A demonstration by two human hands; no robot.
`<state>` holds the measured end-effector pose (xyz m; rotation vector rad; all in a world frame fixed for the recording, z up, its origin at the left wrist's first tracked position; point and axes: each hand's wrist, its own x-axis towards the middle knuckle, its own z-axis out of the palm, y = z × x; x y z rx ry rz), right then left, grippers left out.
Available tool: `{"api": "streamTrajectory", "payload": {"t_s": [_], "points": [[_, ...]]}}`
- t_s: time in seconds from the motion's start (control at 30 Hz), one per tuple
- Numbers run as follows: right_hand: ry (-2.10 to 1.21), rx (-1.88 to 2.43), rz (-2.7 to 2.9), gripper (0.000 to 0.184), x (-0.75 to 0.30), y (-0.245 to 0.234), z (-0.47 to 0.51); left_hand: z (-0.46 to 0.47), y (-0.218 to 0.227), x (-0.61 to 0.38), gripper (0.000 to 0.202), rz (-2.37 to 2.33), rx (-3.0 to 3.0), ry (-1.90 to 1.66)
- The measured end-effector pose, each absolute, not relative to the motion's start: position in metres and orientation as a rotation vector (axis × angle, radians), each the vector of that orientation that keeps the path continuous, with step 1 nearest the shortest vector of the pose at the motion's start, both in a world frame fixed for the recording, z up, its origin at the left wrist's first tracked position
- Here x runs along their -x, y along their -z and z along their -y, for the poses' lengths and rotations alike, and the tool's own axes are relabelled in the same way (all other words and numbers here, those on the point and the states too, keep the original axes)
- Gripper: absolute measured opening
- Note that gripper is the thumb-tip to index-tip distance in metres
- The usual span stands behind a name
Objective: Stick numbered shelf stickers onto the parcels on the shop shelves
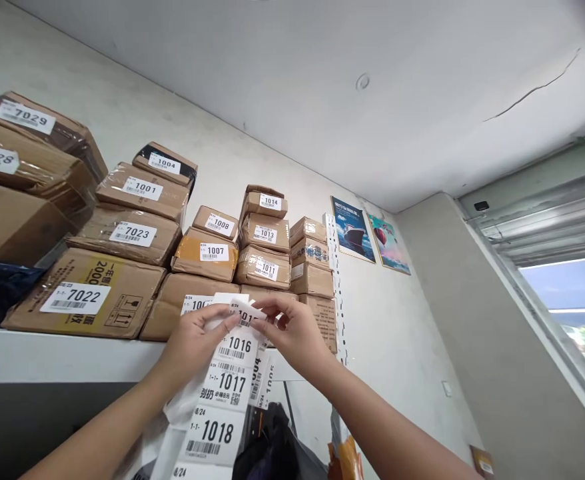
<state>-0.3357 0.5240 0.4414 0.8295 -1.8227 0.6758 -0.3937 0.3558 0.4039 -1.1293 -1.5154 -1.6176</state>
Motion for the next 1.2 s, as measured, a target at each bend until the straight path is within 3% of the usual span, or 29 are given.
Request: {"api": "streamTrajectory", "payload": {"t_s": [0.17,0.27,0.37,0.5,0.67,0.83,0.97,1.03,1.2], "points": [[-0.981,-0.851,1.738,0.016,0.340,-0.439,-0.520,-0.358,-0.402,0.392,0.041,1.502,1.060,1.558],[-0.856,-0.844,1.651,0.006,0.342,-0.439,-0.513,-0.358,-0.403,0.396,0.046,1.447,0.944,1.479],[-0.635,-0.805,1.581,0.007,0.337,-0.440,-0.509,-0.353,-0.407,0.402,0.050,1.535,0.915,1.354],[-0.642,-0.825,1.473,0.008,0.320,-0.456,-0.518,-0.345,-0.407,0.408,0.054,1.661,0.984,1.090],[-0.803,-0.753,1.119,0.018,0.307,-0.543,-0.535,-0.345,-0.399,0.411,0.054,1.515,1.025,0.746],[-0.365,-0.632,1.185,0.058,0.328,-0.657,-0.517,-0.347,-0.397,0.414,0.056,1.480,1.000,0.731],[-0.116,-0.554,1.336,0.076,0.341,-0.704,-0.504,-0.348,-0.396,0.418,0.057,1.426,1.021,0.742],[-0.054,-0.528,1.423,0.076,0.343,-0.712,-0.501,-0.349,-0.396,0.417,0.057,1.395,1.039,0.733],[0.001,-0.555,1.431,0.051,0.345,-0.710,-0.501,-0.351,-0.397,0.411,0.057,1.379,1.063,0.710]]}}
